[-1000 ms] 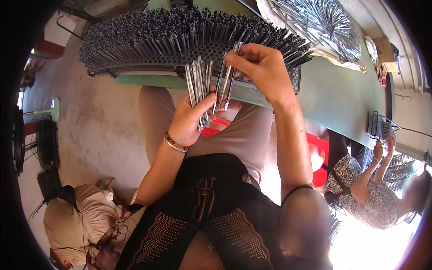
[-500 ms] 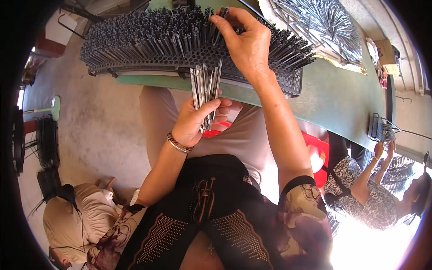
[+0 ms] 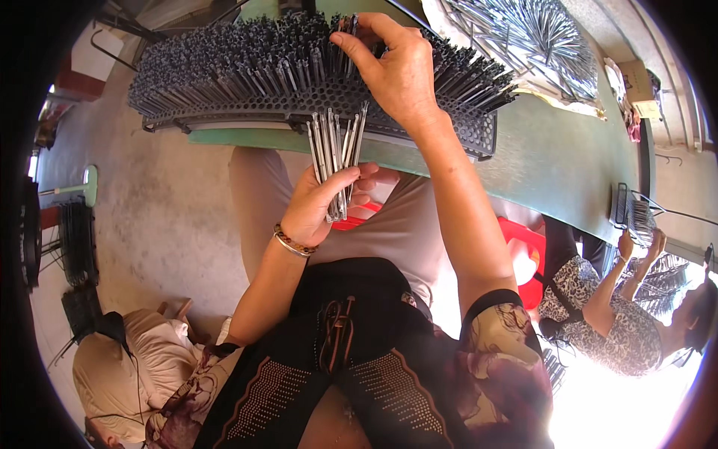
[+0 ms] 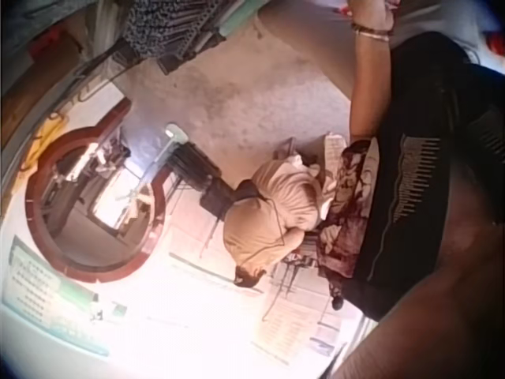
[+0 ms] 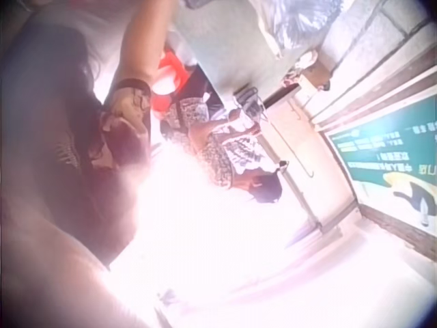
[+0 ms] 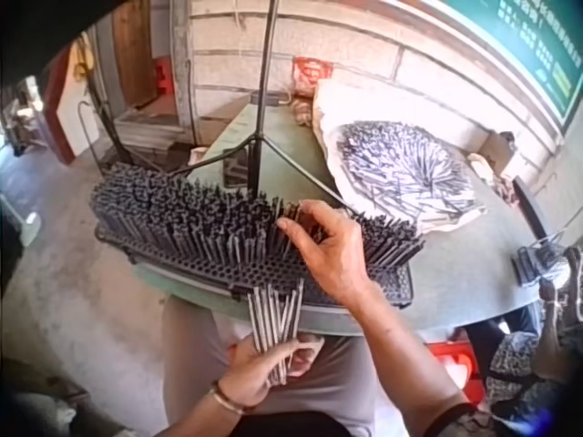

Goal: Manually sorting and inserting small metal rods into an organizing rack at a workbench.

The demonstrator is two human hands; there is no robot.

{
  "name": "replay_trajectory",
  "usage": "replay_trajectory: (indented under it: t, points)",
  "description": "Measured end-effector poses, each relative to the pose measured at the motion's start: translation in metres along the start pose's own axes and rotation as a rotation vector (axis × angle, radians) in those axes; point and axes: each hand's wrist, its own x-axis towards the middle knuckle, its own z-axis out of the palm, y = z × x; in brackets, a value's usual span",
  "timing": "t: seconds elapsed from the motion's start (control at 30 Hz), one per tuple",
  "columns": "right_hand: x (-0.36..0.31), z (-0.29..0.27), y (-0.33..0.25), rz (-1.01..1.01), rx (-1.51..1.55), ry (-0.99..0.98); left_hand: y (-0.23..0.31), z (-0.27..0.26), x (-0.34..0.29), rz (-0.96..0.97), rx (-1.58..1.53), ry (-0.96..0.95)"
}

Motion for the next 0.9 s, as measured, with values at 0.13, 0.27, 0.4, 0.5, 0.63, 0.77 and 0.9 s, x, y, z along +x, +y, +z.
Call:
replay_trajectory:
  t: [0.13,0.27,0.4,0.5,0.63,0.77,0.9]
  points:
    - [0.001,0.001,-0.008,0.007,-0.006,-0.022,0.0,-0.003,0.0,0.0,0.063,0.029]
    - [0.0,0.005,-0.001,-0.166,-0.114,-0.052,-0.001,-0.002,-0.001,-0.027,0.061,-0.006]
    - [0.0,0.006,0.004,-0.371,-0.208,-0.044,-0.001,0.002,-0.003,-0.045,0.029,0.001]
    - [0.003,0.002,0.003,-0.385,-0.139,0.043,-0.004,0.002,-0.002,-0.022,0.031,-0.015]
    - [-0.024,-0.022,-0.018,0.191,0.094,0.089,-0.006,-0.001,-0.002,-0.007,0.021,-0.034]
    - [-0.056,-0.045,-0.029,0.598,0.195,-0.141,-0.006,0.002,-0.001,0.016,0.016,-0.055]
    - [-0.075,-0.051,-0.025,0.769,0.365,-0.261,-0.008,0.007,-0.001,0.009,0.02,-0.083]
